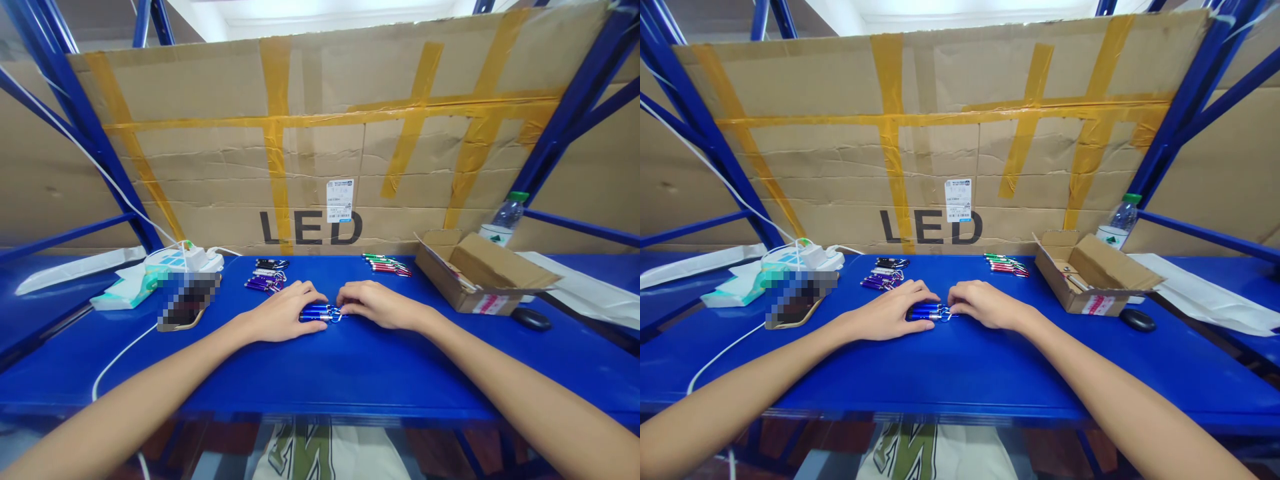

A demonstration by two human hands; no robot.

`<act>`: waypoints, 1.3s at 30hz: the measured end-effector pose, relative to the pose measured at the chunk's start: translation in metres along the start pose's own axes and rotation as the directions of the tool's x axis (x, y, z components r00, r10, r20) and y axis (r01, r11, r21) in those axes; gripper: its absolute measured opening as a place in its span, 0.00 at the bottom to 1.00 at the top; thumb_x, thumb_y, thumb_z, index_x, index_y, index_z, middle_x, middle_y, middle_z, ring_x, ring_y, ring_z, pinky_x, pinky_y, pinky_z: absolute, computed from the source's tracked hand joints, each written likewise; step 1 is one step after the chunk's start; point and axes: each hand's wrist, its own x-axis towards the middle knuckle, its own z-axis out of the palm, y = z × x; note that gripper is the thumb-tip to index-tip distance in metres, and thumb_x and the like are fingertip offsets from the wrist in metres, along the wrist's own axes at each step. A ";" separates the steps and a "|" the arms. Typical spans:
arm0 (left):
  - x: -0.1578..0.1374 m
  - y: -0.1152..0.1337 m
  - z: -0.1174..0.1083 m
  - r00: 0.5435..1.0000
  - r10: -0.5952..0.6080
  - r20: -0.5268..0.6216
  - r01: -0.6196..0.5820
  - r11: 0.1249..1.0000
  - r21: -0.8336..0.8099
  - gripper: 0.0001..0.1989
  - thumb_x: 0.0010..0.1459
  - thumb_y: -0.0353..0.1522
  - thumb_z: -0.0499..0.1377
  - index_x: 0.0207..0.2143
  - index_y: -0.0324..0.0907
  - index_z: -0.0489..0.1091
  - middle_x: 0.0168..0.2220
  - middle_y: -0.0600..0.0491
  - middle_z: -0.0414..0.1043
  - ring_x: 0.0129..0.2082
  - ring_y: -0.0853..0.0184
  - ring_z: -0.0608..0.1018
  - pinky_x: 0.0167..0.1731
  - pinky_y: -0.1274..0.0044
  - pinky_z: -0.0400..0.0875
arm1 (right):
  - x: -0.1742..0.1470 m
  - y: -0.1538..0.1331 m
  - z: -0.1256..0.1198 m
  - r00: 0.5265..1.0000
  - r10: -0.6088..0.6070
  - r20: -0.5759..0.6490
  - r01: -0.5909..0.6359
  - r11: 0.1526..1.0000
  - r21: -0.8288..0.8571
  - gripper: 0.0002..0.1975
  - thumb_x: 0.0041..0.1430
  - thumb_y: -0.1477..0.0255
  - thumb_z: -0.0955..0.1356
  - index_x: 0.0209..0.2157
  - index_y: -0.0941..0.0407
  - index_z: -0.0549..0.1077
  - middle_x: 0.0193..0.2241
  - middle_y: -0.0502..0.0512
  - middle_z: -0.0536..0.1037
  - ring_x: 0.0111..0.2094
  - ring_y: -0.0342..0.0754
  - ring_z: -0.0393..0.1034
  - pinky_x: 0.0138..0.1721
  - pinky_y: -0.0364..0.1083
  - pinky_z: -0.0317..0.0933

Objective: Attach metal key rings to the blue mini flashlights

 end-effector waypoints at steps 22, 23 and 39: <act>0.001 0.000 0.000 1.000 -0.010 -0.026 0.009 1.000 -0.005 0.18 0.70 0.46 0.61 0.54 0.45 0.73 0.51 0.47 0.74 0.51 0.56 0.76 0.53 0.66 0.70 | 0.001 0.013 -0.007 0.913 0.327 -0.243 -0.395 0.859 -0.327 0.12 0.76 0.74 0.60 0.47 0.57 0.75 0.46 0.63 0.83 0.48 0.56 0.76 0.49 0.49 0.61; 0.001 0.001 0.001 1.000 -0.002 -0.021 0.002 1.000 -0.012 0.18 0.71 0.46 0.61 0.54 0.45 0.73 0.51 0.48 0.74 0.51 0.56 0.76 0.53 0.67 0.70 | 0.001 0.015 -0.007 0.902 0.352 -0.250 -0.422 0.838 -0.346 0.12 0.76 0.74 0.60 0.47 0.57 0.75 0.46 0.64 0.83 0.48 0.56 0.76 0.49 0.49 0.61; -0.030 -0.030 -0.069 0.918 -0.298 0.261 0.250 0.947 0.203 0.14 0.60 0.37 0.70 0.48 0.49 0.78 0.47 0.51 0.80 0.46 0.55 0.81 0.42 0.71 0.69 | 0.001 0.016 -0.005 0.852 0.487 -0.193 -0.522 0.752 -0.404 0.11 0.76 0.70 0.62 0.46 0.57 0.75 0.46 0.65 0.82 0.47 0.58 0.78 0.44 0.49 0.62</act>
